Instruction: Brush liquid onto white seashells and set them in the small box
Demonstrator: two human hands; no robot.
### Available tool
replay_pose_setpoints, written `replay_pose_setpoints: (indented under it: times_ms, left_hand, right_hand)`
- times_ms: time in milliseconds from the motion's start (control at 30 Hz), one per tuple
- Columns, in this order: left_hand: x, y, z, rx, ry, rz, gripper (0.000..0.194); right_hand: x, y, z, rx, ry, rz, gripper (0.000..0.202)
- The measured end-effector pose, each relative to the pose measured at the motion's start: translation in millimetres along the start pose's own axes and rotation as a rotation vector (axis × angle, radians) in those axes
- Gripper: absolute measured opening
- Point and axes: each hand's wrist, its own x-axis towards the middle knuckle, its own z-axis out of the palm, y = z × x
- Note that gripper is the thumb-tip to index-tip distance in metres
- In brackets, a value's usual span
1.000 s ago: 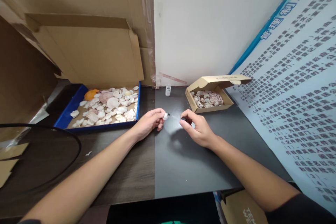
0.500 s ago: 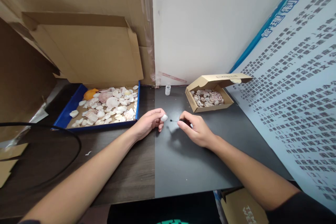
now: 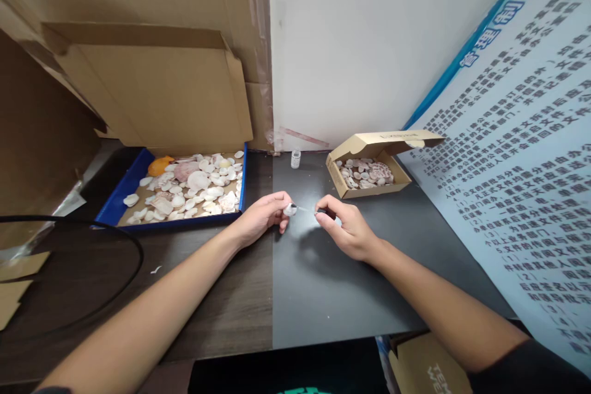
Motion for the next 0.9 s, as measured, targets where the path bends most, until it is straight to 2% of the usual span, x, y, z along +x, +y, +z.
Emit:
replay_pose_setpoints:
  times_ms: [133, 333, 500, 633, 767, 900]
  left_hand:
    - [-0.1, 0.0, 0.6, -0.013, -0.003, 0.007, 0.025]
    - [0.1, -0.4, 0.2, -0.018, -0.013, 0.007, 0.028]
    - [-0.6, 0.4, 0.9, -0.014, -0.006, 0.003, 0.028]
    - [-1.2, 1.4, 1.9, -0.014, -0.005, 0.004, 0.028]
    - [-0.9, 1.4, 2.2, -0.003, 0.018, 0.000, 0.027]
    - [-0.2, 0.5, 2.4, 0.043, 0.048, 0.007, 0.024]
  right_hand:
    - [0.4, 0.5, 0.2, -0.028, 0.013, 0.021, 0.027]
    - [0.2, 1.1, 0.5, -0.002, -0.005, 0.000, 0.022]
    - [0.7, 1.1, 0.6, -0.007, 0.005, 0.006, 0.028]
    - [0.6, -0.5, 0.1, 0.021, 0.024, 0.002, 0.022]
    - [0.6, -0.8, 0.3, -0.025, -0.001, 0.017, 0.027]
    - [-0.1, -0.6, 0.5, 0.023, 0.018, -0.008, 0.025]
